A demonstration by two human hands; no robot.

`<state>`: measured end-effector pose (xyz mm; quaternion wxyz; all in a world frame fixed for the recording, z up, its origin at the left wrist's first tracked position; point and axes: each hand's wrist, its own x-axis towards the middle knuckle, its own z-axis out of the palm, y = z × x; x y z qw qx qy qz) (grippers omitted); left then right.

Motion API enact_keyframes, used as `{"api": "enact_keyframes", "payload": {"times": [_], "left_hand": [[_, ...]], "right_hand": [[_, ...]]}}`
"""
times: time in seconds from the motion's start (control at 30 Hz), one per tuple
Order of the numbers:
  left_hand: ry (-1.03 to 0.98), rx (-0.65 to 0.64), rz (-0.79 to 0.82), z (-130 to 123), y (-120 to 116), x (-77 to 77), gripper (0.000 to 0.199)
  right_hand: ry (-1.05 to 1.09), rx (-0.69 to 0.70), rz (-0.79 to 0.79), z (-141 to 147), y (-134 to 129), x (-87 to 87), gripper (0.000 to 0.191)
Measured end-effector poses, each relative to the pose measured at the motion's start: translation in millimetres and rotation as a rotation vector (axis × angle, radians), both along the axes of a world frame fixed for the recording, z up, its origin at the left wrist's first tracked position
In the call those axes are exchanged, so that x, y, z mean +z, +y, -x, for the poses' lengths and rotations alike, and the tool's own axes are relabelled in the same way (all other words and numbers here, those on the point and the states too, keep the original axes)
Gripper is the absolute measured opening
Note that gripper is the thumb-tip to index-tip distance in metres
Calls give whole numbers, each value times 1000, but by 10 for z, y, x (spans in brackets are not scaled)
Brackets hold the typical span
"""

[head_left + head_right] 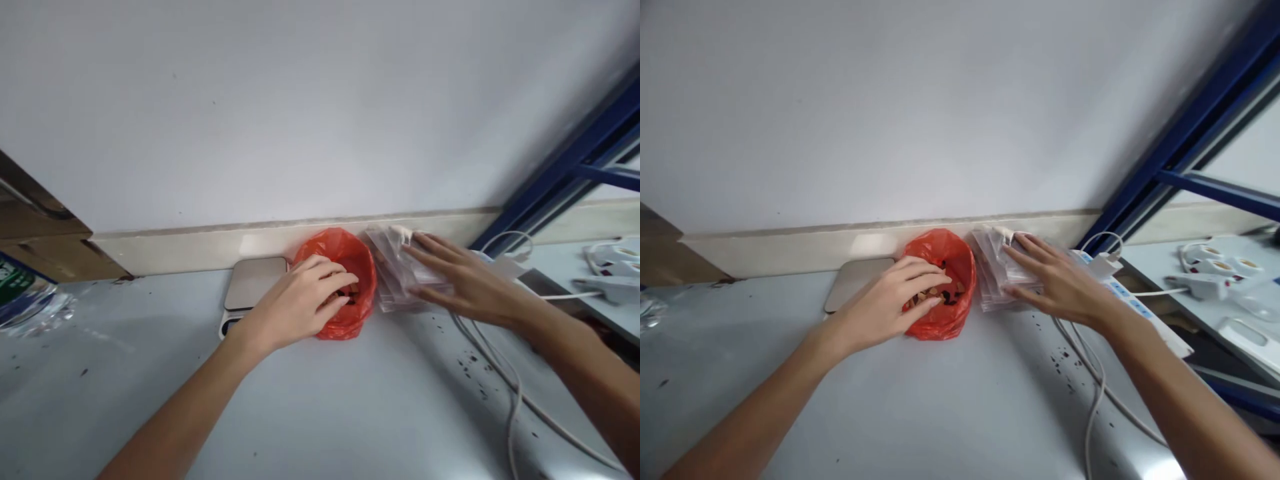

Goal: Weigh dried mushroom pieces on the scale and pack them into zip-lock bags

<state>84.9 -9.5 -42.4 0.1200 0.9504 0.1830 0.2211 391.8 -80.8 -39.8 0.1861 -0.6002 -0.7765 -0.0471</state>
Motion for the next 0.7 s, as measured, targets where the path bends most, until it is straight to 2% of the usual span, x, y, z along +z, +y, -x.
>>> {"api": "enact_keyframes", "payload": {"times": [0.07, 0.13, 0.2, 0.3, 0.33, 0.4, 0.5, 0.6, 0.7], "left_hand": [[33, 13, 9, -98, 6, 11, 25], [50, 29, 6, -163, 14, 7, 25], [22, 31, -12, -175, 16, -22, 24], [-137, 16, -124, -67, -2, -101, 16], [-208, 24, -177, 4, -15, -128, 14], [-326, 88, -268, 191, -53, -167, 19], [-334, 258, -310, 534, -131, -189, 35], [-263, 375, -233, 874, -210, -234, 36], [-228, 425, -139, 1158, -258, -358, 29]], "right_hand": [[16, -34, 64, -34, -28, -81, 68], [44, -67, 8, 9, -52, -66, 67], [78, -74, -118, 130, -68, 0, 57], [167, -47, -346, 437, -81, 80, 33], [215, -33, -403, 559, -83, 86, 26], [340, 1, -415, 804, -82, 65, 21], [474, 76, -263, 1124, -57, -10, 31], [523, 111, -158, 1357, -4, -105, 42], [545, 88, -200, 1500, 48, -226, 38]]}}
